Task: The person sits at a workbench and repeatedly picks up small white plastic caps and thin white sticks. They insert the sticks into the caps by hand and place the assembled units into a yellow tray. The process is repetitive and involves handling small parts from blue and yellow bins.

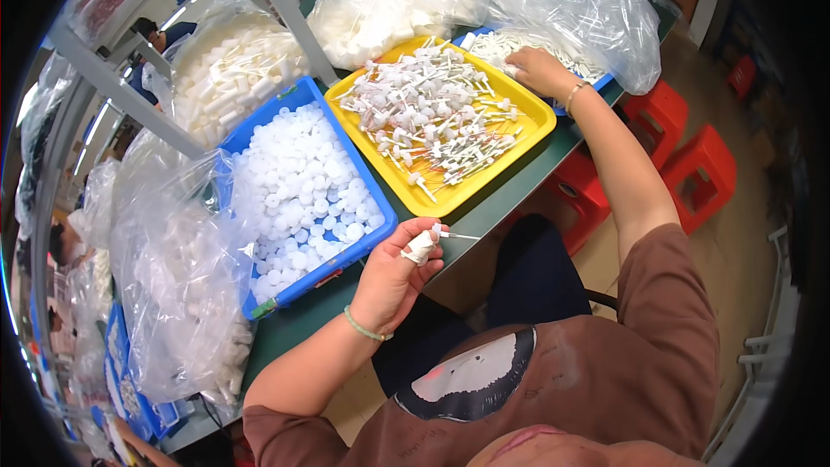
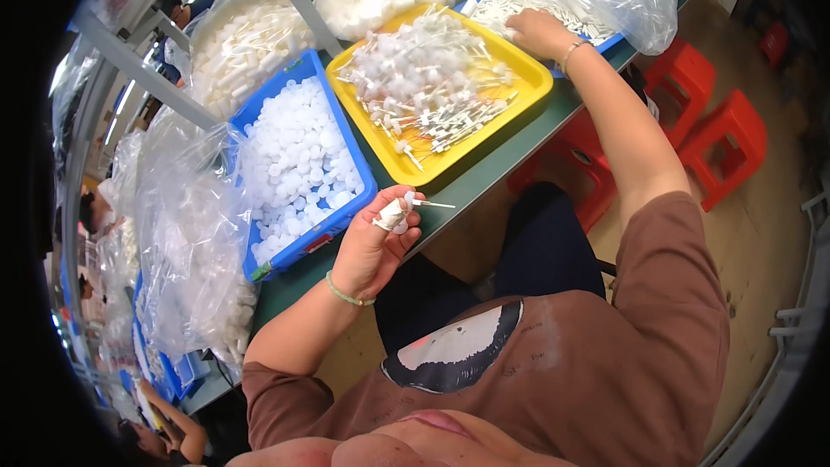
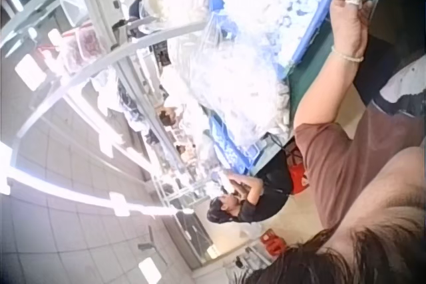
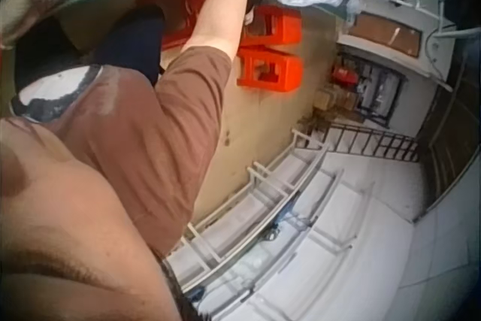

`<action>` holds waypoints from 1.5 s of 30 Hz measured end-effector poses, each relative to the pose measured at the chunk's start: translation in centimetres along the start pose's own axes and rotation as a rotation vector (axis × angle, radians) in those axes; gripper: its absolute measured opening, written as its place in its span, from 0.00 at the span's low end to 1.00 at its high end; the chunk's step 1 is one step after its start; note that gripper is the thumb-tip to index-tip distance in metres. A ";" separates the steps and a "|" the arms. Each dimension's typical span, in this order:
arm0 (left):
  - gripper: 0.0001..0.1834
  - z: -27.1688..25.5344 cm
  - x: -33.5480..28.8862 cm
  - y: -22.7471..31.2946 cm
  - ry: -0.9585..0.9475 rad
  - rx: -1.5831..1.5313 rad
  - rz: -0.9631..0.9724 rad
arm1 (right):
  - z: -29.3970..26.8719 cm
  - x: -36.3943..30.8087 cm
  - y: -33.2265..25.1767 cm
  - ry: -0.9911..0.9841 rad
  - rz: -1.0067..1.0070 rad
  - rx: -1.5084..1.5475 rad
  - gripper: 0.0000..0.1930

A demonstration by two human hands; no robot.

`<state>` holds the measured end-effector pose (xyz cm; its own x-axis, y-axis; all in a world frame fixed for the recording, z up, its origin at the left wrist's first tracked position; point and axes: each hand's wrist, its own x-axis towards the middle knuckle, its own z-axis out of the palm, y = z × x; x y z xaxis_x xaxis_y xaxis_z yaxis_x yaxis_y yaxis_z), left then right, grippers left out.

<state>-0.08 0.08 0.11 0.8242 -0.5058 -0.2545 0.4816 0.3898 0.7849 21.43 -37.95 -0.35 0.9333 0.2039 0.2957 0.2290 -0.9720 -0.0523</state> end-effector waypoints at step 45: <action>0.17 0.1 0.1 0.2 -0.026 -0.174 -0.016 | -4.1 -19.2 -21.9 0.238 0.008 1.294 0.08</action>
<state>0.04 -0.02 0.29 0.8093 -0.5315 -0.2500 0.5407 0.5077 0.6708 -2.61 -21.00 -0.99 0.8951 0.0443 0.4436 0.4454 -0.1319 -0.8855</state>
